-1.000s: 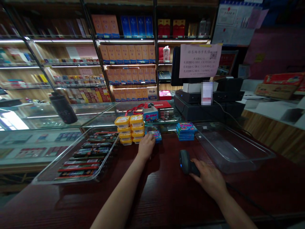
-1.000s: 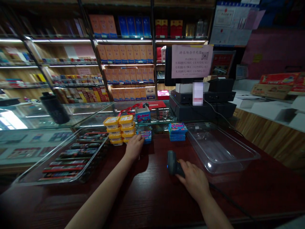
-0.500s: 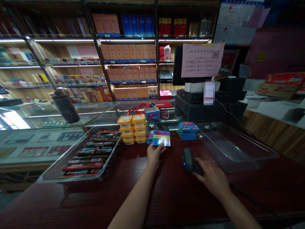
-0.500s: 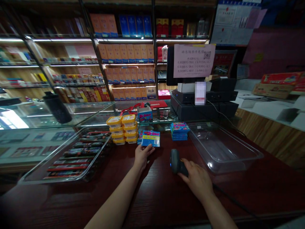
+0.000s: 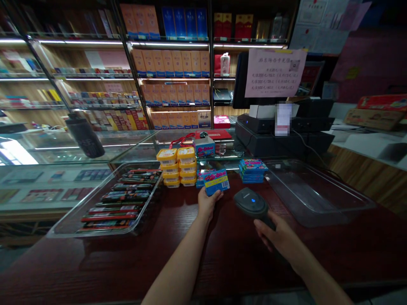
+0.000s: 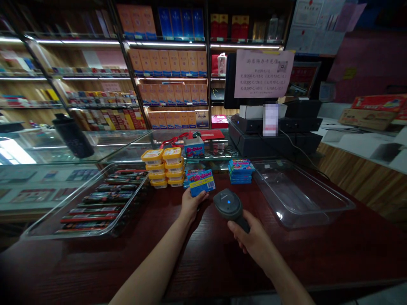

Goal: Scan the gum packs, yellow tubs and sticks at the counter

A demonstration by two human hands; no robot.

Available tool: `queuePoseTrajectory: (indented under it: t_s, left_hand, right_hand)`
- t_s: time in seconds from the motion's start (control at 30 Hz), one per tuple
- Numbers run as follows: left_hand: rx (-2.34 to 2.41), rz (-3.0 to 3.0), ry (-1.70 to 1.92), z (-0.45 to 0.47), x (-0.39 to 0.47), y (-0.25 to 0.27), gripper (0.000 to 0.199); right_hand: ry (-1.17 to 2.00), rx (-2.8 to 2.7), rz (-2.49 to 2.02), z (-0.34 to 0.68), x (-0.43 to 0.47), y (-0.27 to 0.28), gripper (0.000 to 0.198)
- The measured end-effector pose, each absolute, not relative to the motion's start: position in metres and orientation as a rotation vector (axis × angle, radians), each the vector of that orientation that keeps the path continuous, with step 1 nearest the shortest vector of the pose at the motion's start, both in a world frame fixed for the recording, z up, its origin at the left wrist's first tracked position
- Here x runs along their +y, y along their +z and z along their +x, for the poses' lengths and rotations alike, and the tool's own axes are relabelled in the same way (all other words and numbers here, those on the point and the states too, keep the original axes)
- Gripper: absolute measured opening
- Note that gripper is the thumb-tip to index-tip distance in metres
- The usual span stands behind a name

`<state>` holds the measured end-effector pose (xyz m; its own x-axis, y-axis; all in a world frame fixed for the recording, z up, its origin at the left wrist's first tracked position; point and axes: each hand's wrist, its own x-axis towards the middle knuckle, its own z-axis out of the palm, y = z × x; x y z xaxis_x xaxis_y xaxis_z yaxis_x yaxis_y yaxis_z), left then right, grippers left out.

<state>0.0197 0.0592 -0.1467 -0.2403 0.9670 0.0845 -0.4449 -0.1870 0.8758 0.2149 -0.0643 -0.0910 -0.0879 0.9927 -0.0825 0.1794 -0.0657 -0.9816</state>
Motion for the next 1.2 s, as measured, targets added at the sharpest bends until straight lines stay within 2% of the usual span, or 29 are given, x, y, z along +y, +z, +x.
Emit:
queuePoseTrajectory:
  t_s: [0.63, 0.73, 0.97, 1.1, 1.2]
  left_hand:
    - [0.907, 0.838, 1.668, 0.02, 0.06, -0.148, 0.059]
    - [0.921, 0.852, 1.672, 0.02, 0.06, -0.149, 0.061]
    - [0.92, 0.885, 1.719, 0.023, 0.059, -0.148, 0.058]
    - [0.988, 0.979, 1.739, 0.025, 0.058, -0.145, 0.049]
    - [1.157, 1.205, 1.758, 0.023, 0.055, -0.139, 0.037]
  right_hand:
    - [1.184, -1.472, -1.357, 0.213, -0.071, -0.09, 0.044]
    - [0.926, -1.69, -1.428, 0.221, -0.064, -0.093, 0.046]
    - [0.08, -2.224, -1.567, 0.249, -0.036, -0.117, 0.046]
    - [-0.203, -2.302, -1.551, 0.259, -0.025, -0.138, 0.049]
    - [-0.263, -2.264, -1.522, 0.261, -0.023, -0.146, 0.049]
